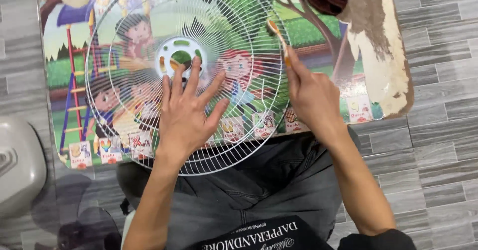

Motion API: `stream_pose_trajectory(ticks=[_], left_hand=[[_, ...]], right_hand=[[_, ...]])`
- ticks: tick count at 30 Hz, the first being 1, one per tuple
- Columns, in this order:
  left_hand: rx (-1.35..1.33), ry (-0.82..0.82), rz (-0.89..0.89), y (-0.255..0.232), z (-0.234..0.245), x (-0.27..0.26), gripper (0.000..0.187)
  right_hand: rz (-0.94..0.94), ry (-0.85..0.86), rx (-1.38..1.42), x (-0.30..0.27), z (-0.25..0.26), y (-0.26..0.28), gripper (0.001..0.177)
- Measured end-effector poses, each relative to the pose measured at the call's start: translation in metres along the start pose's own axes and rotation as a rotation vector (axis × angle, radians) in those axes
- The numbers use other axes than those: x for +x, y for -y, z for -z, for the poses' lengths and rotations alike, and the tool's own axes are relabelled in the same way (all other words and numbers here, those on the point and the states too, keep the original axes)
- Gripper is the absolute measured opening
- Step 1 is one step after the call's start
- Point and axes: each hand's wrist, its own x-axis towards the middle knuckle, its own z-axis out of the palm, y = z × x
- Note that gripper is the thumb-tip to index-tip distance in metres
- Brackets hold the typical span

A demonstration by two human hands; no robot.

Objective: Cleaning a fan guard using a toothbrush to remove dust from the wires

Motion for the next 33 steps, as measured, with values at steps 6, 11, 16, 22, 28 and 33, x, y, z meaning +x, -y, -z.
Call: stream_pose_trajectory(ticks=[6, 11, 16, 22, 28, 33], left_hand=[[-0.01, 0.062, 0.022, 0.005, -0.001, 0.005, 0.057], [0.102, 0.338, 0.063, -0.019, 0.004, 0.011, 0.112], [0.035, 0.258, -0.019, -0.056, -0.019, -0.004, 0.15], [-0.05, 0.174, -0.052, -0.063, -0.023, -0.012, 0.14], [-0.052, 0.324, -0.137, -0.042, -0.003, -0.015, 0.141], [-0.018, 0.377, -0.302, -0.009, 0.008, -0.028, 0.147]], right_hand=[[0.075, 0.049, 0.132, -0.107, 0.008, 0.01, 0.051], [-0.021, 0.009, 0.182, -0.145, 0.006, 0.008, 0.048], [-0.026, -0.022, 0.197, -0.149, -0.004, 0.005, 0.048], [-0.124, 0.01, 0.244, -0.148, -0.006, -0.007, 0.049], [-0.169, -0.025, 0.315, -0.15, 0.008, -0.007, 0.049], [-0.048, -0.102, 0.202, -0.166, -0.027, -0.01, 0.046]])
